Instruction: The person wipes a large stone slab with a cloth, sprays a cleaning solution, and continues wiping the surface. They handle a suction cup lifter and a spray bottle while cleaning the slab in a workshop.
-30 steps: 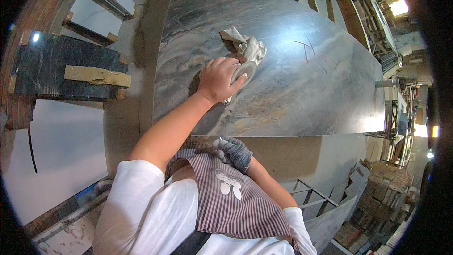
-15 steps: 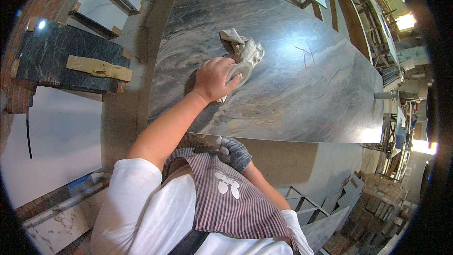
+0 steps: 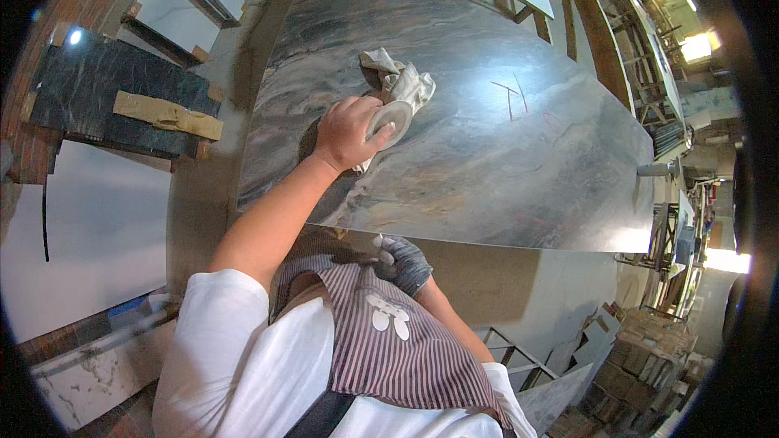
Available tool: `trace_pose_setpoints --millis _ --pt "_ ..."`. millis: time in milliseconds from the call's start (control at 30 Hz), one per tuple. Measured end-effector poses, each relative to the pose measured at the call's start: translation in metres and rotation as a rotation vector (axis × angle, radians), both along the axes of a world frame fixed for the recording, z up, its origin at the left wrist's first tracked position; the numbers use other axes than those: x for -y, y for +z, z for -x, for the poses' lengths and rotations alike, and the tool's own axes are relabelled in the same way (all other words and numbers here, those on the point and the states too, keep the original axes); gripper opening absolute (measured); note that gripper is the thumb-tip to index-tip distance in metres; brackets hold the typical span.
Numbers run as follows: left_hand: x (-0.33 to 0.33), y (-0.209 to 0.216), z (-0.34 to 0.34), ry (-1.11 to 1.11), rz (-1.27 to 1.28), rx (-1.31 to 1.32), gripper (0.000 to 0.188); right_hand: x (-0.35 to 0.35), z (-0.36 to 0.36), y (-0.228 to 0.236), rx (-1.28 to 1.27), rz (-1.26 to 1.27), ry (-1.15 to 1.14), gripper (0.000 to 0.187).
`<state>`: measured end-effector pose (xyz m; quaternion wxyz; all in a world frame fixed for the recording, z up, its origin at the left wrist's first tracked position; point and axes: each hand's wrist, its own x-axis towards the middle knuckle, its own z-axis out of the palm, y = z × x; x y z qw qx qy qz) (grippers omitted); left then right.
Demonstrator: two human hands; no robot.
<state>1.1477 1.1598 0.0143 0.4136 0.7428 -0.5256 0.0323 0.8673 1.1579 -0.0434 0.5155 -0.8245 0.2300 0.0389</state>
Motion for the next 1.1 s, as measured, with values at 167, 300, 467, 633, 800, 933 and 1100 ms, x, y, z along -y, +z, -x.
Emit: trace_pose_setpoints --millis 167,300,467,633,800,933,1100 --pt "0.000 -0.005 0.001 0.026 0.030 0.018 0.035 0.009 0.003 0.018 0.131 0.222 0.072 0.036" --pt "0.002 -0.002 0.003 0.060 0.034 0.045 0.033 0.015 0.010 0.010 0.078 0.076 0.011 0.035" --pt "0.001 0.001 0.007 0.061 0.008 -0.010 0.034 0.022 0.022 0.008 -0.128 -0.416 -0.247 0.029" --pt "0.001 0.001 0.012 0.101 -0.029 -0.009 0.036 0.040 0.047 -0.021 -0.071 -0.907 -0.408 0.033" --pt "0.005 -0.007 0.017 0.186 0.021 0.028 0.033 0.032 0.044 -0.012 0.301 -0.188 -0.288 0.008" --pt "0.008 -0.003 0.026 0.221 -0.016 0.009 0.032 0.049 0.055 -0.012 -0.050 -1.016 -0.561 0.007" --pt "0.008 -0.004 0.038 0.294 -0.006 0.064 0.035 0.056 0.061 0.013 -0.001 -0.969 -0.643 0.010"
